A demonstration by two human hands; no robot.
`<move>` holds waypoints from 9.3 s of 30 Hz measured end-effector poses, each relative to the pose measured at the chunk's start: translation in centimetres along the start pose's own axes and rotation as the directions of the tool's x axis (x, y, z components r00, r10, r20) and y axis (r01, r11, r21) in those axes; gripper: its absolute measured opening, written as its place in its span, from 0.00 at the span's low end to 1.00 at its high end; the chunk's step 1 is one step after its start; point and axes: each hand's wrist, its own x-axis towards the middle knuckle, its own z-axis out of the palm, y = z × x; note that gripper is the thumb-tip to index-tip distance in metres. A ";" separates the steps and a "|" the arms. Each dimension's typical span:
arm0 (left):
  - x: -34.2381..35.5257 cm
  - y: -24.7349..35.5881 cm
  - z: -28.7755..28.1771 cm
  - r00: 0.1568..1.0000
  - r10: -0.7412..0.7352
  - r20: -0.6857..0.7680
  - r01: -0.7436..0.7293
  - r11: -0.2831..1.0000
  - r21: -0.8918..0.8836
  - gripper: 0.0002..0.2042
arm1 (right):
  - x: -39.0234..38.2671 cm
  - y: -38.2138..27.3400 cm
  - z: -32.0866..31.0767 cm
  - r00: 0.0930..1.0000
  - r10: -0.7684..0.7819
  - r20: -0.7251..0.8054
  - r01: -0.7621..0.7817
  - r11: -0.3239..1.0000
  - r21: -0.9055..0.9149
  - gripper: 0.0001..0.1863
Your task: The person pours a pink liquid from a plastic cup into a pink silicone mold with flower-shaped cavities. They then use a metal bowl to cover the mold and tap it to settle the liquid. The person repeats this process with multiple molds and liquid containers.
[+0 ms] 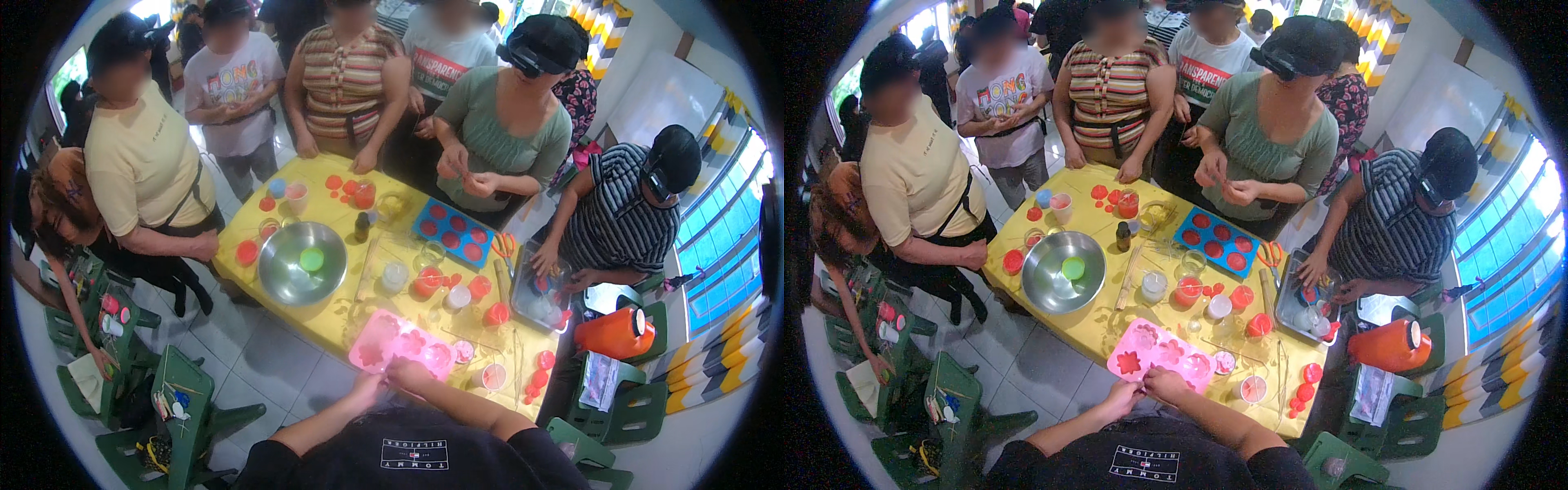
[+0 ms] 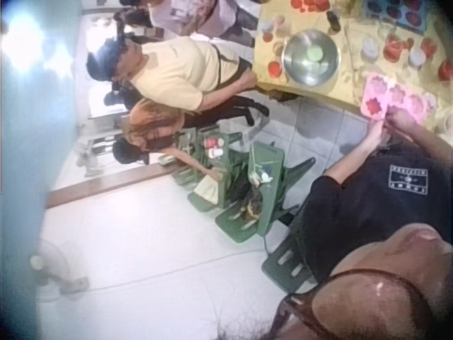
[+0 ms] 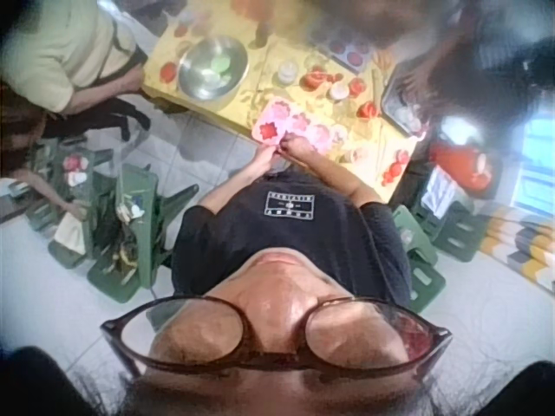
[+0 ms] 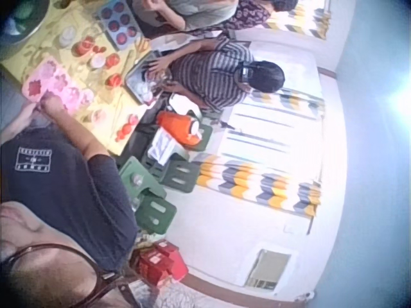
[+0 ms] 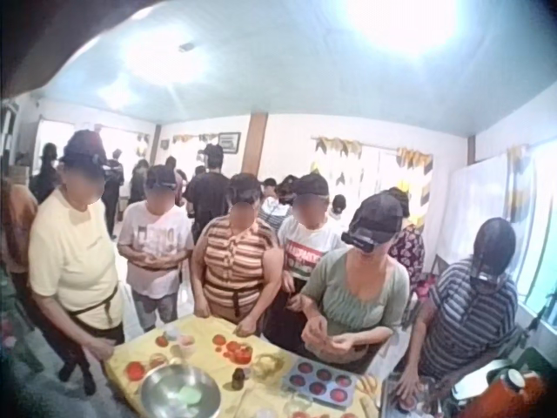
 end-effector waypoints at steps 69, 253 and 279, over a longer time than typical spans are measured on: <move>1.6 -1.9 -0.9 0.991 0.130 0.040 -0.119 0.972 -0.202 0.14 | 1.3 -0.1 0.7 0.984 0.137 0.118 -0.153 0.978 0.142 0.12; 1.1 -0.8 0.4 0.996 0.040 -0.081 -0.052 0.987 -0.152 0.07 | -4.7 11.8 -8.3 0.625 0.769 -0.136 -0.780 0.609 -0.143 0.06; 1.1 -1.3 0.4 0.989 -0.010 -0.148 -0.017 0.983 -0.182 0.15 | 0.4 5.0 -9.0 0.798 0.599 0.057 -0.598 0.800 -0.042 0.14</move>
